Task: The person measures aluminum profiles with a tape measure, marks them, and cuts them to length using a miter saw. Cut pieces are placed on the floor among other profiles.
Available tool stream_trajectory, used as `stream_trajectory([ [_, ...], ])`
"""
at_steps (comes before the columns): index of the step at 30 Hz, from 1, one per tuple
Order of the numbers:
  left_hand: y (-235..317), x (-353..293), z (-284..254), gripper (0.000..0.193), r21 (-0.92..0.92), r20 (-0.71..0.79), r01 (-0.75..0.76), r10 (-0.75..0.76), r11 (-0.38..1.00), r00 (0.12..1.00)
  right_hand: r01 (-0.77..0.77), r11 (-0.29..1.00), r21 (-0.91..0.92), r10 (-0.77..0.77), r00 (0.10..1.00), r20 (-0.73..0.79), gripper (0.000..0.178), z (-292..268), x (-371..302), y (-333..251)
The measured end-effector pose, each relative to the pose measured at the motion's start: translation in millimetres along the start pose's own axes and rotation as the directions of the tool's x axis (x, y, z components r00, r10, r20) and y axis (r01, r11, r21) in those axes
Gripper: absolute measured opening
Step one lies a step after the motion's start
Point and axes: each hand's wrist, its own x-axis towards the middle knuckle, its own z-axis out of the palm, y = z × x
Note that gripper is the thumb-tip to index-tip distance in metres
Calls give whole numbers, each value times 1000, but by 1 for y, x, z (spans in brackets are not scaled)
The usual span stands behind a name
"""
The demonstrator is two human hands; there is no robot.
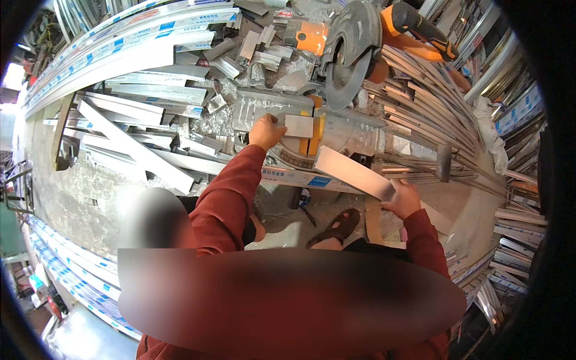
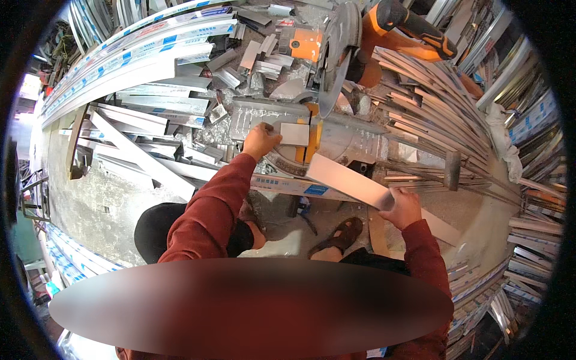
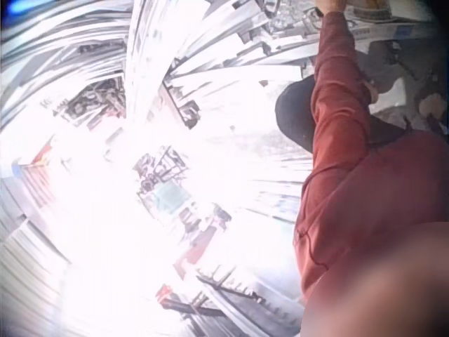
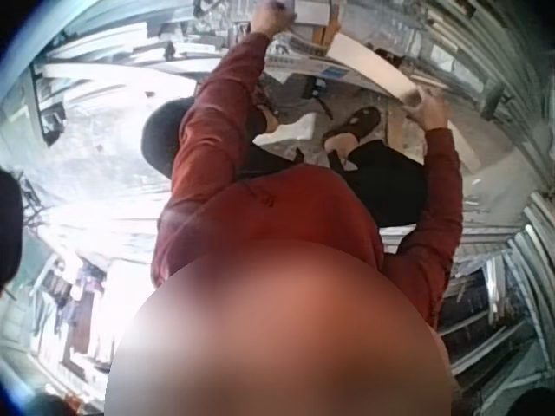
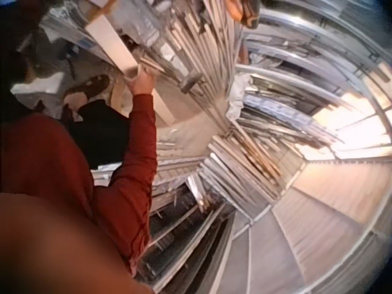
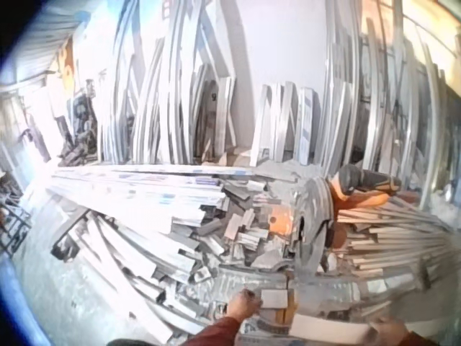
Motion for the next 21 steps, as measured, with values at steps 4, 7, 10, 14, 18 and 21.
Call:
stream_trajectory([
  [4, -14, 0, 9, 50, -126, 38, 7, -3, 992, 999, 61, 998, -26, -62, 998, -20, 82, -9, -18, -16],
  [7, -12, 6, 22, 45, -220, 67, 48, -34, 974, 997, 4, 1000, -28, -5, 1000, -11, 80, -10, -34, -25],
  [10, -7, 6, 27, 49, -161, 194, 95, -63, 982, 979, -23, 1000, -12, 23, 1000, 2, 78, -10, -45, -28],
  [14, -34, -11, -13, 46, -417, 501, 239, 3, 877, 865, -60, 997, 52, 56, 996, 67, 79, -14, -44, -29],
  [18, -92, -42, -104, 47, -637, 241, 356, -261, 684, 935, 44, 999, -28, -43, 999, 31, 73, -22, -34, -33],
  [21, -90, -62, -158, 56, -400, -535, -36, -201, 916, 821, 116, 987, -113, -128, 987, -100, 74, -32, -35, -53],
])
